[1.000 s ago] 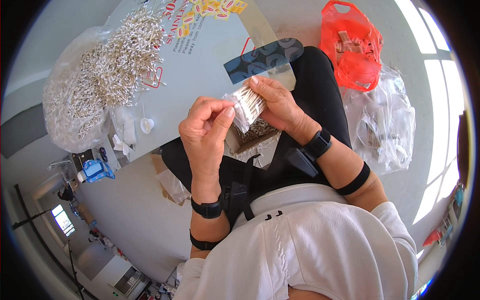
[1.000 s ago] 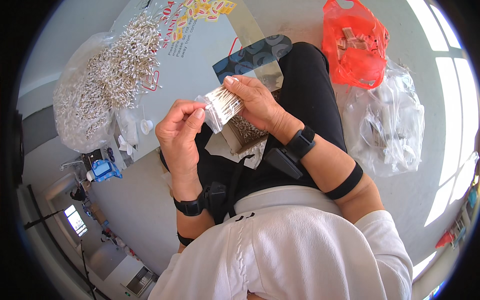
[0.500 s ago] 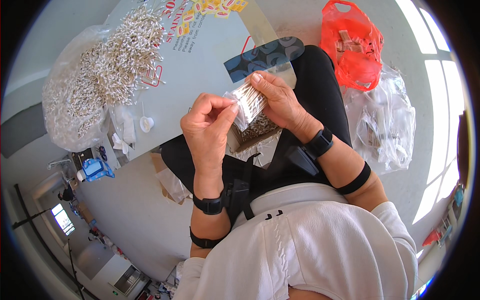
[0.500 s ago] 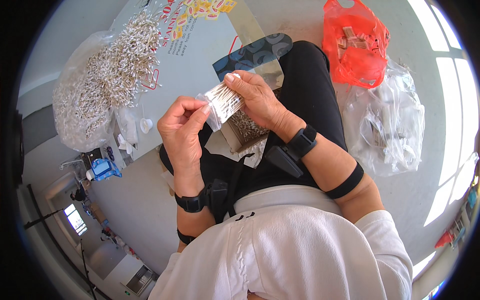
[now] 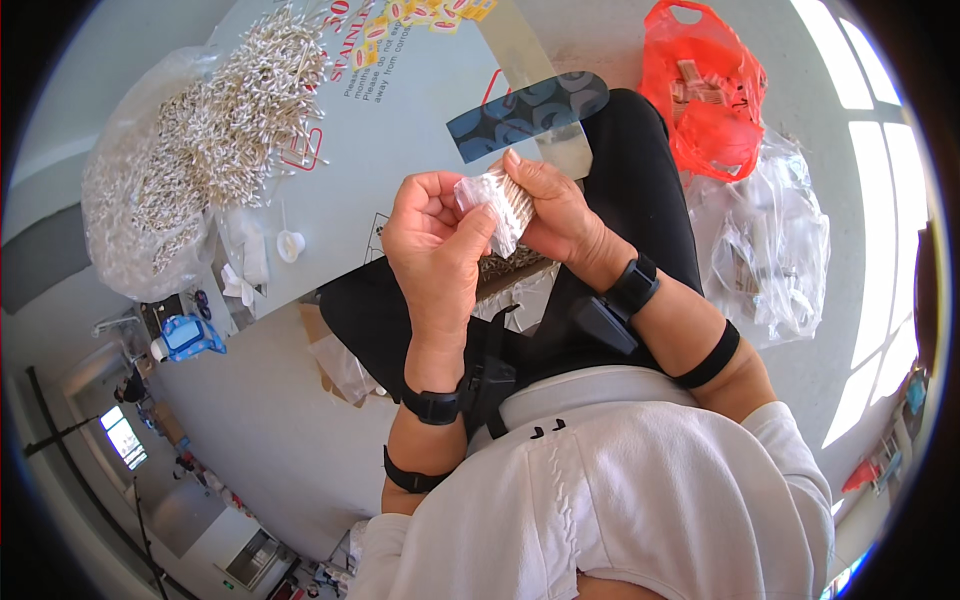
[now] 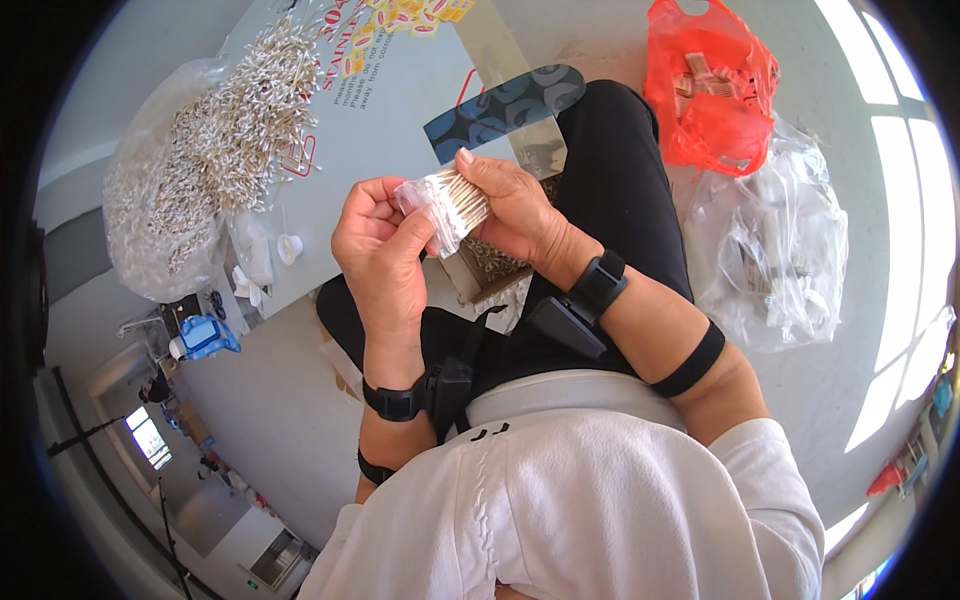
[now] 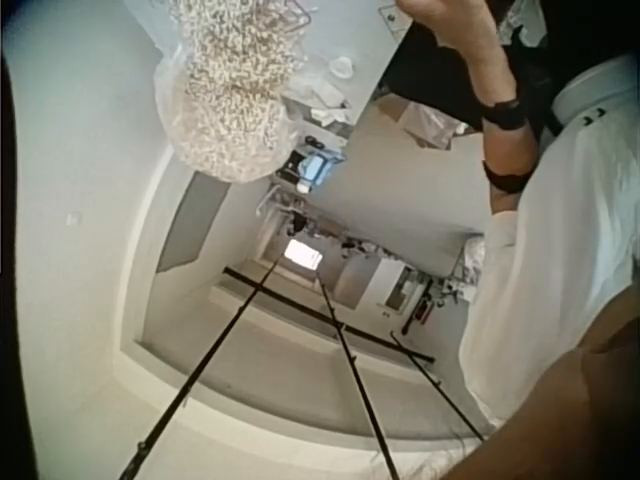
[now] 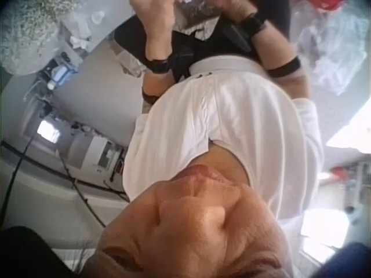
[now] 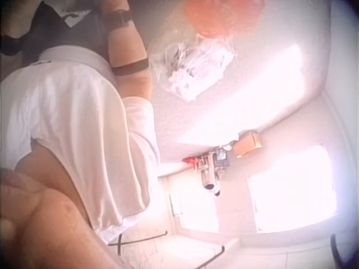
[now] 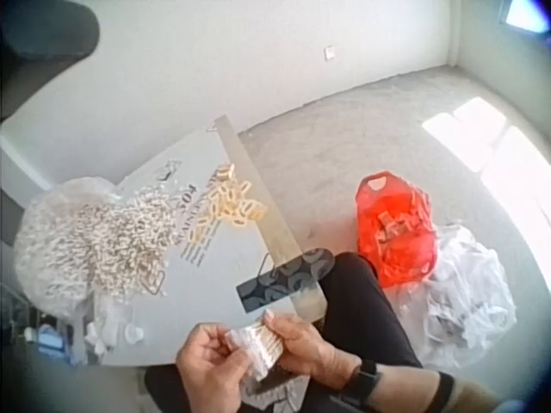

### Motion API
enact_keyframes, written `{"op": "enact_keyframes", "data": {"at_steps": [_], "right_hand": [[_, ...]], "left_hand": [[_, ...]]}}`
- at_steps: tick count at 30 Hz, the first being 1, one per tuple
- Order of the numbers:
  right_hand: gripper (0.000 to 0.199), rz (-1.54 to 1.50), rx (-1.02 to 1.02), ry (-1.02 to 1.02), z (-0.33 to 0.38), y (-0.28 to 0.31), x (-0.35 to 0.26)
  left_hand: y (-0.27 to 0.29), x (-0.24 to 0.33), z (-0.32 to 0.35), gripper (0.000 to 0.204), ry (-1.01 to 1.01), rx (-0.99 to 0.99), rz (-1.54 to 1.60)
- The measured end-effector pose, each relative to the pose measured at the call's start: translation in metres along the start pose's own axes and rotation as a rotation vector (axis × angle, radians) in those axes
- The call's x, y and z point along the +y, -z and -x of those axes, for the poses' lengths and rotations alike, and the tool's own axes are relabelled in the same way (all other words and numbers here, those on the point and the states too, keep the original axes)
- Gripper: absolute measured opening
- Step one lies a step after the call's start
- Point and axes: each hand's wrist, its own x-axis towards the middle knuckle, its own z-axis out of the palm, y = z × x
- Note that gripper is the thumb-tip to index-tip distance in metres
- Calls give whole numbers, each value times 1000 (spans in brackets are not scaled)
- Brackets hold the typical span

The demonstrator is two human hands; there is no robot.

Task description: Packing bundles of cotton swabs into small plastic bags and arranging them on a table.

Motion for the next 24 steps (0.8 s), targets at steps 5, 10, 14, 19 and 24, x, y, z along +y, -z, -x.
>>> {"op": "enact_keyframes", "data": {"at_steps": [5,10,14,19,24], "right_hand": [[36,0,18,25,1,-3,-2],[30,86,71,131,2,-14,-5],[27,244,155,243,3,-18,-7],[27,439,201,315,3,-19,-8],[28,687,237,373,4,-20,-11]], "left_hand": [[-4,2,2,26,-31,-11,-6],[7,-9,3,23,-354,52,-294],[8,-8,4,19,-535,60,-572],[10,-11,2,16,-519,53,-554],[12,-11,0,14,-498,27,-559]]}}
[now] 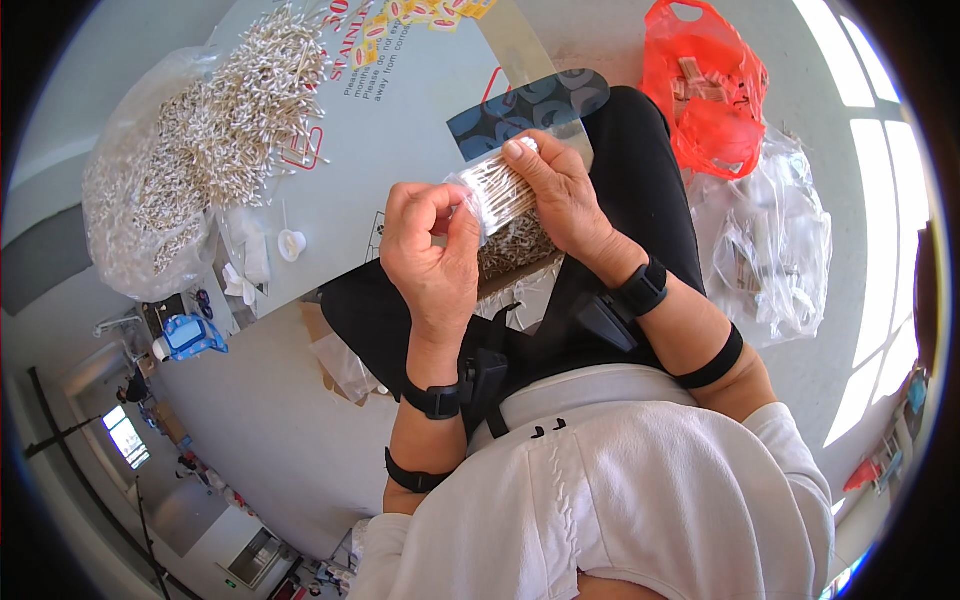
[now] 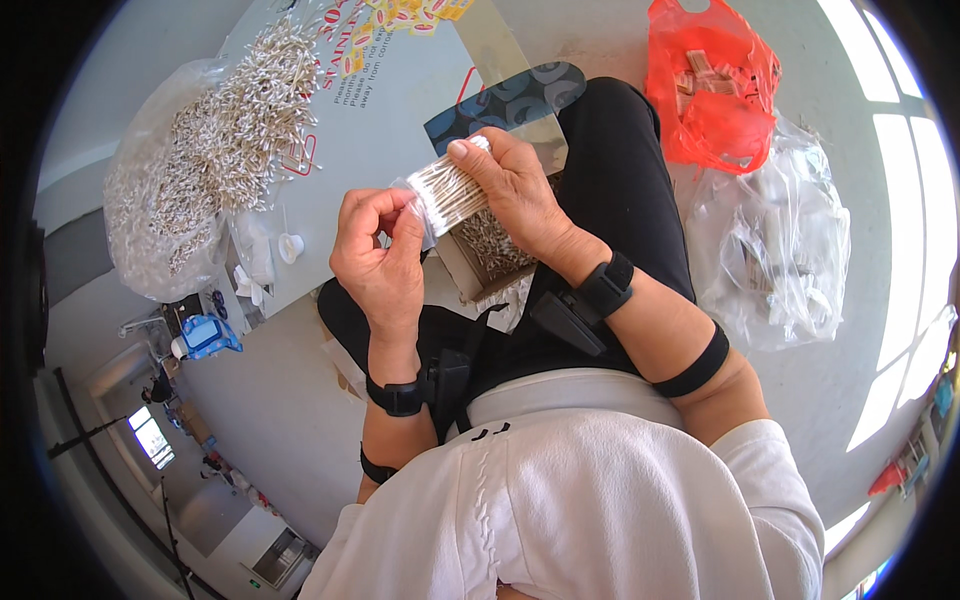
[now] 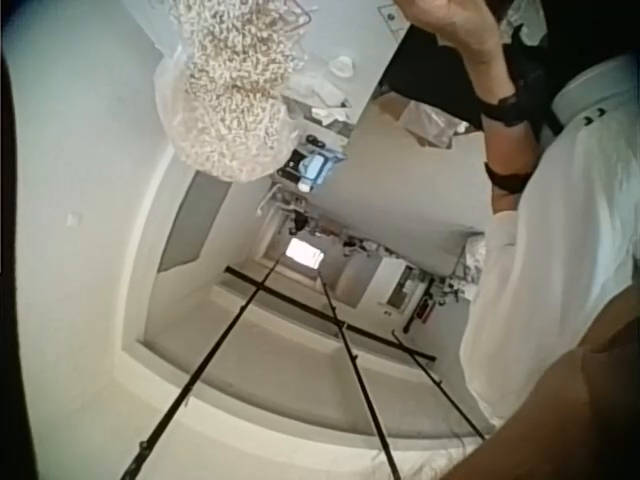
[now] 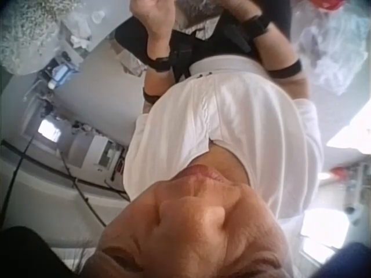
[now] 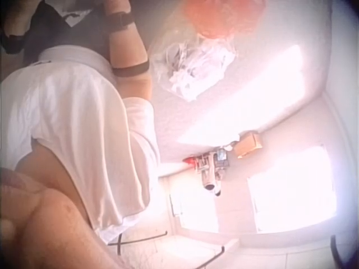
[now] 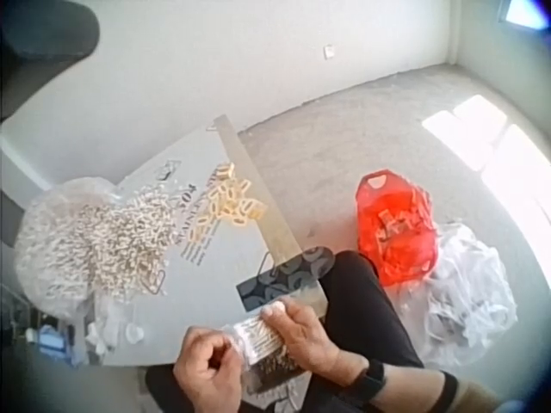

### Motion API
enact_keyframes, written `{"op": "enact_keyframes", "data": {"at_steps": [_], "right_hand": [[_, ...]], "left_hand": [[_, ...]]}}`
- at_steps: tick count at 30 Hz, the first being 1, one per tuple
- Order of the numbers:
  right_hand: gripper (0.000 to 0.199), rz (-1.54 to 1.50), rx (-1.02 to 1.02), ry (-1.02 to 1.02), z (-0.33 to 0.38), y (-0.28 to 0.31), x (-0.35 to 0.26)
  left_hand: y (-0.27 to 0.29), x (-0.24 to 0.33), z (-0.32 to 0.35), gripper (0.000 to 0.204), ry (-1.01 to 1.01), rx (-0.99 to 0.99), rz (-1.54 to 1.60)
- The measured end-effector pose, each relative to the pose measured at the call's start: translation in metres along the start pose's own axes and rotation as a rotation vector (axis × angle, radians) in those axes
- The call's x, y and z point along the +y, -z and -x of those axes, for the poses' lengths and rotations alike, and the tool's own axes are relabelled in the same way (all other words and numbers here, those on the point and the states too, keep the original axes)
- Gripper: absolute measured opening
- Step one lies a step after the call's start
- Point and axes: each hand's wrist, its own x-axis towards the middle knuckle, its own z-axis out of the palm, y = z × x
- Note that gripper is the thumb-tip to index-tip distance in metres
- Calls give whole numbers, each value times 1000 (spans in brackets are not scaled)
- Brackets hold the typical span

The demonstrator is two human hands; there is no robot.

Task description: Packing bundles of cotton swabs into small plastic bags and arranging them on a table.

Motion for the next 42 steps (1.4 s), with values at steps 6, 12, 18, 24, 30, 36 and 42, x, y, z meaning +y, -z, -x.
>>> {"op": "enact_keyframes", "data": {"at_steps": [6,12,18,24,30,36,42], "right_hand": [[31,195,6,131,1,-2,-3],[36,99,-17,21,-1,3,6],[34,-201,-28,-136,-1,1,4],[34,-314,-50,-158,-3,5,8],[34,-353,-46,-181,-4,4,8],[34,-369,-54,-192,-4,3,8],[35,-154,-28,-85,-4,5,10]], "left_hand": [[0,-7,0,9,64,-27,2],[-2,-7,0,10,189,-43,125],[5,-8,-1,7,445,-12,540],[6,-1,-4,3,421,-22,466],[7,-3,-2,12,171,-43,173],[1,2,-3,15,18,-26,18],[2,0,-1,12,-7,5,-28]]}}
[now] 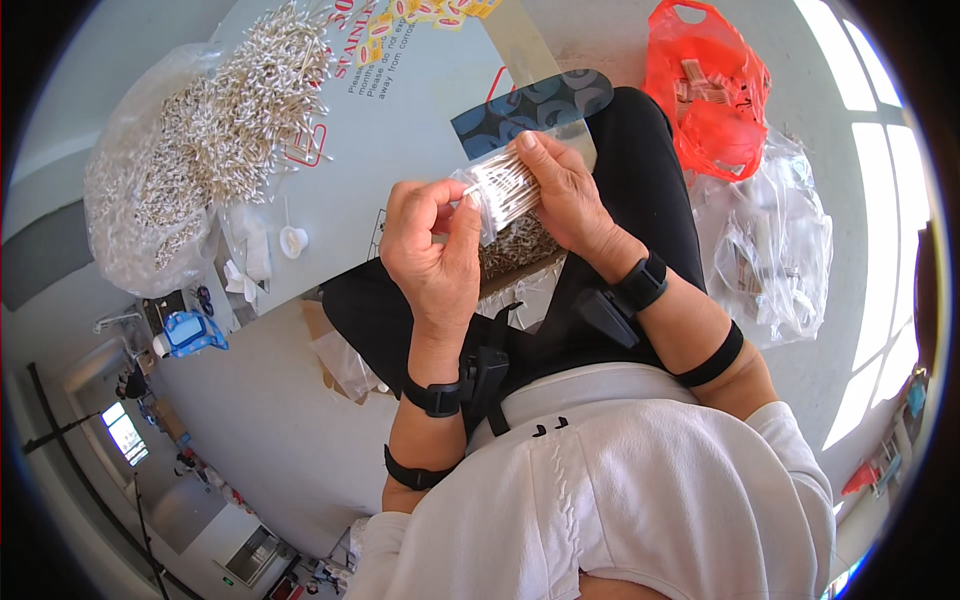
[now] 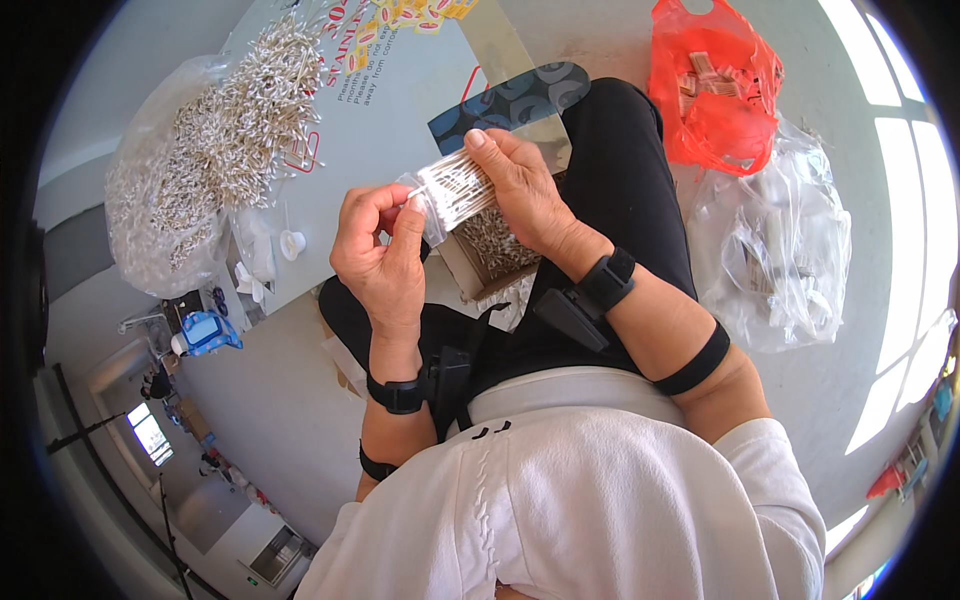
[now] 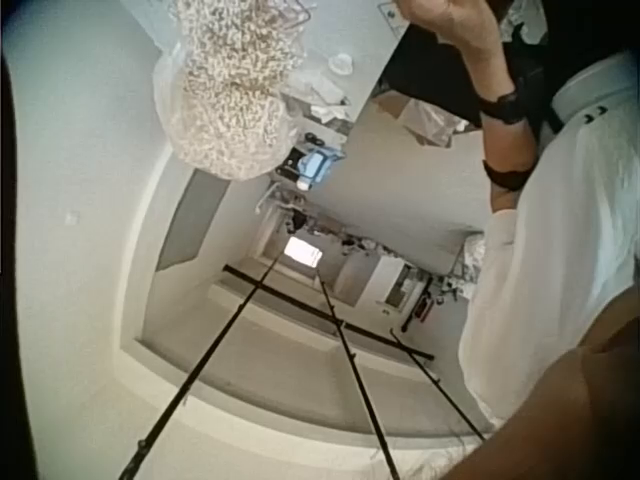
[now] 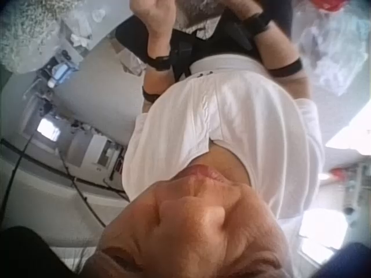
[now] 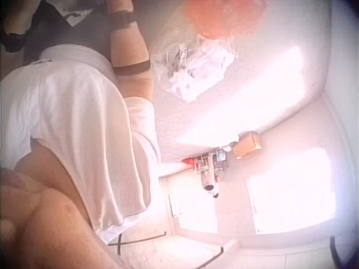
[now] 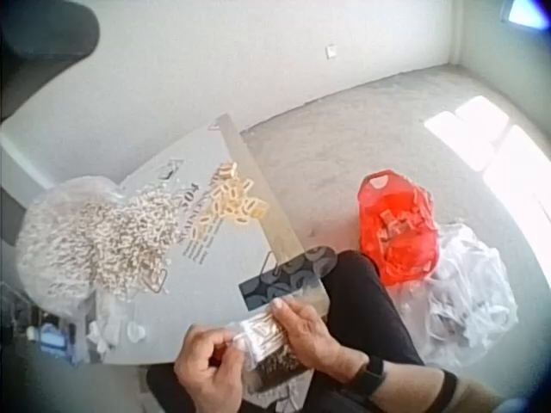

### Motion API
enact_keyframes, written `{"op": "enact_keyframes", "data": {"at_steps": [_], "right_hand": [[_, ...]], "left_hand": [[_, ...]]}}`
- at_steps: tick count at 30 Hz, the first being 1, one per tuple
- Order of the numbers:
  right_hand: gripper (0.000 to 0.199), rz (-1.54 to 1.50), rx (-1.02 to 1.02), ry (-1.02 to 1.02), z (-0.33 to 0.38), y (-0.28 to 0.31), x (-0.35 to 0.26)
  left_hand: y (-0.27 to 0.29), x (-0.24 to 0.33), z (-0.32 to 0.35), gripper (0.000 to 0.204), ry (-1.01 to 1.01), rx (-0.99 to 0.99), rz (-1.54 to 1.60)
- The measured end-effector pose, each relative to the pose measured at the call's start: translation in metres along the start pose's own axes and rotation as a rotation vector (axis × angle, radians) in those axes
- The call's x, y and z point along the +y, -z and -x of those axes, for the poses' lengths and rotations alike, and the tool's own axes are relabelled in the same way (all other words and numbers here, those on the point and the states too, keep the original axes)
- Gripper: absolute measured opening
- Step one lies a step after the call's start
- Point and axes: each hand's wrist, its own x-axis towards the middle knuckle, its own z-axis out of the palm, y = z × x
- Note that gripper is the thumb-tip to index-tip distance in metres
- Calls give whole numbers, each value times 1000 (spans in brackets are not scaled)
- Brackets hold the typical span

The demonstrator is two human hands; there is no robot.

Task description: Packing bundles of cotton swabs into small plastic bags and arranging them on a table.

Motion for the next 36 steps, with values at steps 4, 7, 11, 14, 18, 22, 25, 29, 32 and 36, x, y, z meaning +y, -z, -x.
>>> {"op": "enact_keyframes", "data": {"at_steps": [4,7,11,14,18,22,25,29,32,36], "right_hand": [[36,33,23,42,1,-2,-2],[36,84,24,62,1,-1,-3],[36,19,-14,14,-1,1,-2],[37,-128,-35,-97,-3,4,3],[39,-311,-76,-252,-2,5,6],[42,-335,-58,-311,0,1,3],[44,-352,-75,-307,0,1,2],[45,-352,-76,-332,0,0,2],[45,-362,-81,-330,0,1,4],[44,-402,-69,-303,-1,1,6]], "left_hand": [[-1,-1,2,8,-13,31,10],[-2,-5,3,8,4,53,45],[-3,-3,2,9,2,79,-24],[-8,-2,1,13,-29,99,-1],[-10,4,1,20,-46,58,-15],[-11,8,-1,22,-68,40,-41],[-11,10,-2,21,-81,22,-65],[-14,6,-2,20,-99,49,-41],[-15,4,-2,18,-130,39,-34],[-14,7,-2,13,-113,59,-17]]}}
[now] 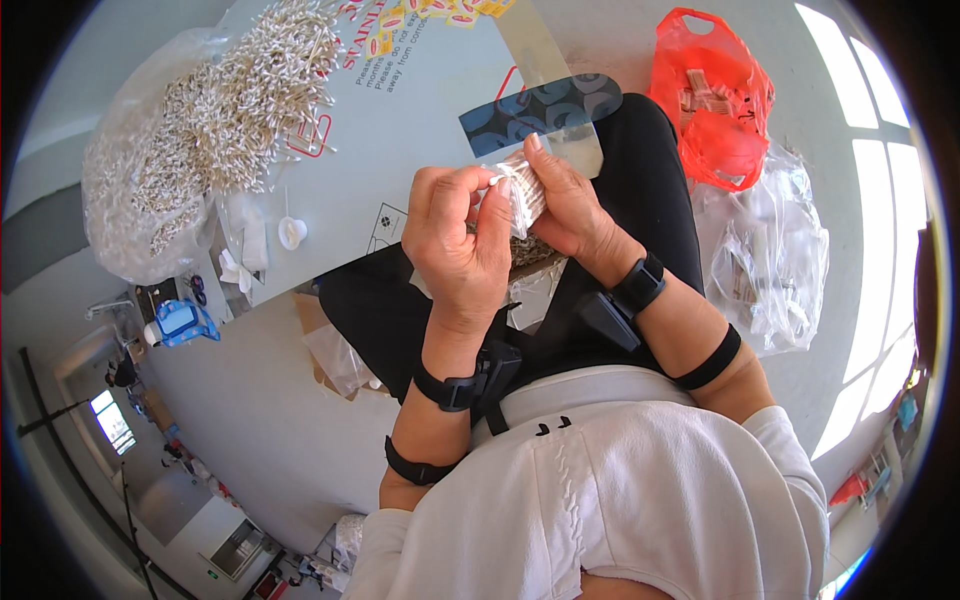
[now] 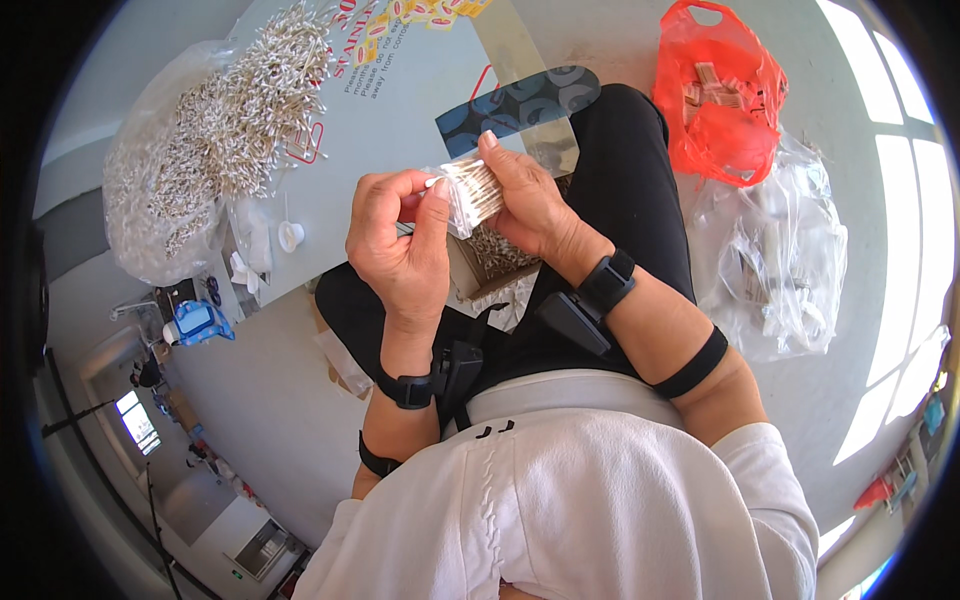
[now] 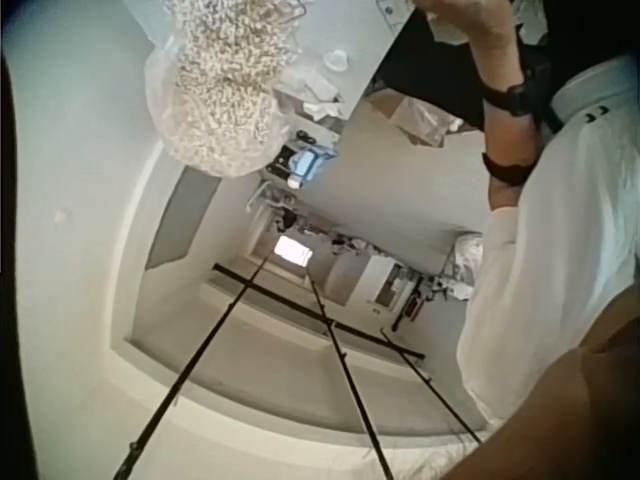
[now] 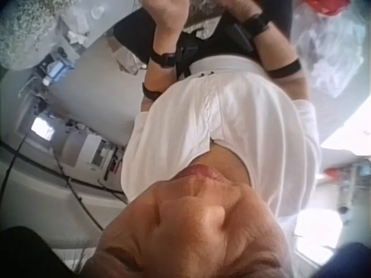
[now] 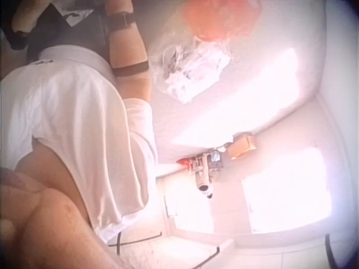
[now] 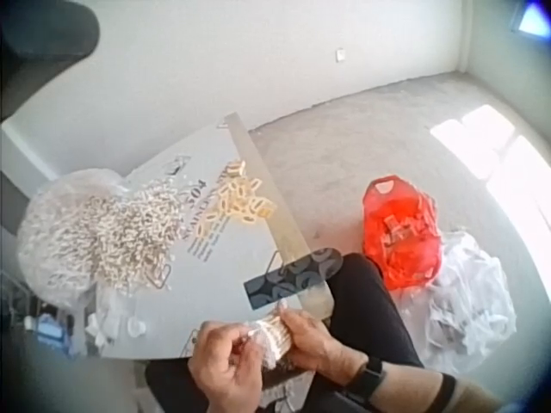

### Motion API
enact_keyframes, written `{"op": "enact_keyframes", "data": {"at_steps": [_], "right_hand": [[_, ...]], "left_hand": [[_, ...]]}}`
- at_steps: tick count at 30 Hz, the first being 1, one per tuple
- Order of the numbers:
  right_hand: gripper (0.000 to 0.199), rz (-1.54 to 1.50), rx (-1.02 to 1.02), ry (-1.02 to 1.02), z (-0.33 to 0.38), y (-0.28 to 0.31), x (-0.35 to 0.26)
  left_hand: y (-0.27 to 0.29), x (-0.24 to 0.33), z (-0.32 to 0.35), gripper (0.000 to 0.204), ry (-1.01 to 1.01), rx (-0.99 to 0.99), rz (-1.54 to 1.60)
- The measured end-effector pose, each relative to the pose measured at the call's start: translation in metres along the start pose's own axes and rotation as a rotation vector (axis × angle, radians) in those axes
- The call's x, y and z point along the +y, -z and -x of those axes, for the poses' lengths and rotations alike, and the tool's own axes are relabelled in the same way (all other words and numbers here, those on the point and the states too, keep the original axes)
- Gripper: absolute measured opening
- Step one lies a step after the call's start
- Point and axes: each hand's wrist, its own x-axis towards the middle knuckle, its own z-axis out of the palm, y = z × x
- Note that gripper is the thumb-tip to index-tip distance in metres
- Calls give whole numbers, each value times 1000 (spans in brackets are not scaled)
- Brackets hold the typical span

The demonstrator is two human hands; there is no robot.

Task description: Packing bundles of cotton swabs into small plastic bags and arranging them on a table.

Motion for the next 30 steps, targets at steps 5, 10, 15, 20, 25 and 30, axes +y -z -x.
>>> {"op": "enact_keyframes", "data": {"at_steps": [5,10,15,20,25,30], "right_hand": [[41,135,62,161,1,-5,0],[40,384,121,331,5,-8,-5],[41,602,189,417,8,-13,-8],[38,472,171,404,4,-6,-6],[35,213,141,289,-1,2,-6],[38,27,77,165,-2,-1,-9]], "left_hand": [[5,-5,0,8,17,28,8],[9,-14,4,4,138,56,48],[9,-16,10,3,163,84,82],[16,-14,12,4,220,219,115],[29,-16,7,5,144,281,191],[31,-13,2,5,146,293,155]]}}
